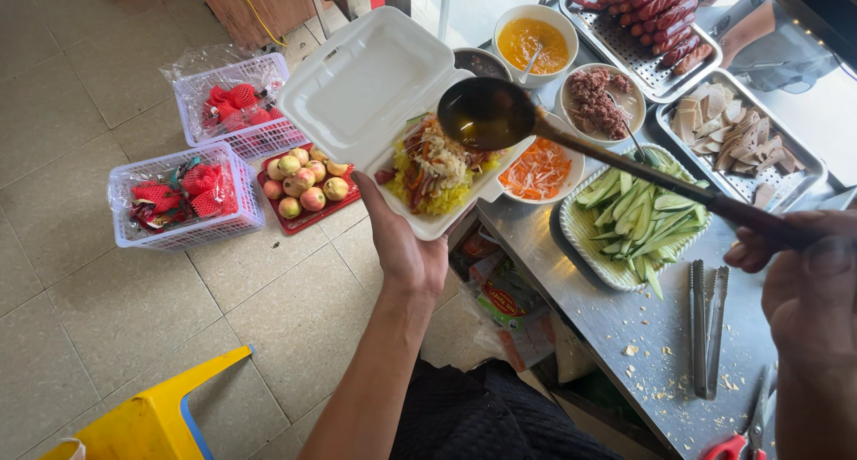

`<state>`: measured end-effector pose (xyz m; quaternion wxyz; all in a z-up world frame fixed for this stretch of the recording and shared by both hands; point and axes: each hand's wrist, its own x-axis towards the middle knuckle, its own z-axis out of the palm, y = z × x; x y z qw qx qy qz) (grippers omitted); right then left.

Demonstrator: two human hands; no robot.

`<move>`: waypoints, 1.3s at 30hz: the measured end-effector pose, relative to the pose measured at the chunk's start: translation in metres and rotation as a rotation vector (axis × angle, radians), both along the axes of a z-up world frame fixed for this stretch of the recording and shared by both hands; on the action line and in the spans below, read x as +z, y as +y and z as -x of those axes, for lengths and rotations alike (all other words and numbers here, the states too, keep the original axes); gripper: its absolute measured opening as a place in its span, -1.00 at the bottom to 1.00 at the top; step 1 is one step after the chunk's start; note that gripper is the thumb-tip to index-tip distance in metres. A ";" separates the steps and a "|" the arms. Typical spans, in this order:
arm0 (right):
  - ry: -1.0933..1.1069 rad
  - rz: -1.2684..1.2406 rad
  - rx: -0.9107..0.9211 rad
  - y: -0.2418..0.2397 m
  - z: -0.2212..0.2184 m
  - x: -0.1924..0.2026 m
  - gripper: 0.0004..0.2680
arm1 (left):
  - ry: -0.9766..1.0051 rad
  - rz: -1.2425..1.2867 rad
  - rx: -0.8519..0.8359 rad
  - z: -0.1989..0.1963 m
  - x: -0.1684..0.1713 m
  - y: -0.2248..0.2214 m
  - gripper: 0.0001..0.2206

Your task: The person prepares a meal by scooping yellow rice into a container and topping it with sliced meat, cucumbers, pickled vegetables, and sauce using a spoon, tongs, and scissors.

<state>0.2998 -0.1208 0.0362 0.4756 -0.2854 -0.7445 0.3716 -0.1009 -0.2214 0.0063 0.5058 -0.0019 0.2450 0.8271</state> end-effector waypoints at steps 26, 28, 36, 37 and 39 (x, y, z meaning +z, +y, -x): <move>-0.047 0.164 -0.380 0.046 0.264 -0.116 -0.81 | 0.102 0.026 -0.203 0.067 -0.036 -0.041 -0.28; -0.009 0.268 -0.387 0.051 0.270 -0.124 -0.78 | 0.036 0.032 -0.281 0.067 -0.039 -0.033 -0.31; 0.022 0.713 -0.199 0.036 0.202 -0.137 -0.74 | 0.182 0.011 -0.864 0.034 -0.035 0.026 -0.37; 0.085 0.777 -0.231 0.034 0.176 -0.131 -0.74 | 0.210 0.004 -0.951 0.023 -0.040 0.031 -0.38; 0.239 0.890 -0.301 0.035 0.121 -0.111 -0.73 | 0.058 -0.104 -1.064 -0.003 -0.051 0.047 -0.42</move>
